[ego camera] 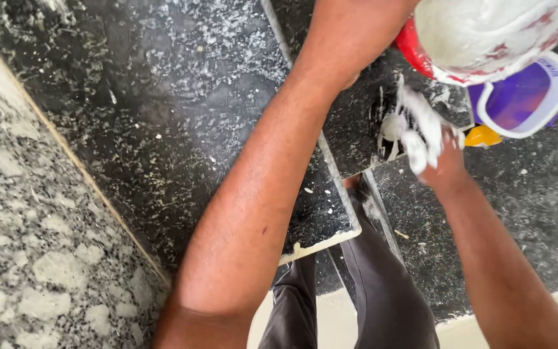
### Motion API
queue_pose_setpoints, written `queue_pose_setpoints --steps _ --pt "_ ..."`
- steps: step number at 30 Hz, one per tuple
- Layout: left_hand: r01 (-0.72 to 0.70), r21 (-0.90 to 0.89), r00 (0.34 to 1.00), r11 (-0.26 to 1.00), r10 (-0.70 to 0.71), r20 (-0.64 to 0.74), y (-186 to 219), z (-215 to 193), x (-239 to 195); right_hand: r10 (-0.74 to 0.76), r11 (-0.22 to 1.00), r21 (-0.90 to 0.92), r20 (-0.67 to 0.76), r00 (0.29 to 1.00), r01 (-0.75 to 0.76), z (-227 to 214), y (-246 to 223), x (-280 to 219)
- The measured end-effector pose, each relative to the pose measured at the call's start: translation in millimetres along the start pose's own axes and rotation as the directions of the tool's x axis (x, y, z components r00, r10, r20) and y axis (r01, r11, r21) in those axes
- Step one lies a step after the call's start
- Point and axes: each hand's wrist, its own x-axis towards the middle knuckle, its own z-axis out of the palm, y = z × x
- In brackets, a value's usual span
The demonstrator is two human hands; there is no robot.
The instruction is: The person is mixing a white wall putty powder with water in a small container and then applying the mixture by hand to the edges and gaps of granite stairs.
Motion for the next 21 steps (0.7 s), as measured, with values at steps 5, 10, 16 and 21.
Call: queue_pose_setpoints --steps 5,10,16,21 --pt "-0.031 0.146 0.999 0.989 0.029 0.014 0 0 2 -0.369 -0.048 -0.975 -0.186 0.911 -0.219 35 1 16" --pt "-0.050 -0.088 0.998 0.995 0.053 0.026 14 -4 -2 -0.776 -0.335 -0.846 -0.002 0.631 -0.415 22 14 -18" --pt "-0.011 0.129 0.999 0.992 0.006 0.039 10 -3 1 -0.907 -0.144 -0.895 -0.050 0.417 -0.422 8 45 23" --pt "0.008 0.005 0.999 1.000 -0.009 0.053 23 -9 -2 -0.936 -0.143 -0.883 -0.026 0.350 -0.447 8 63 69"
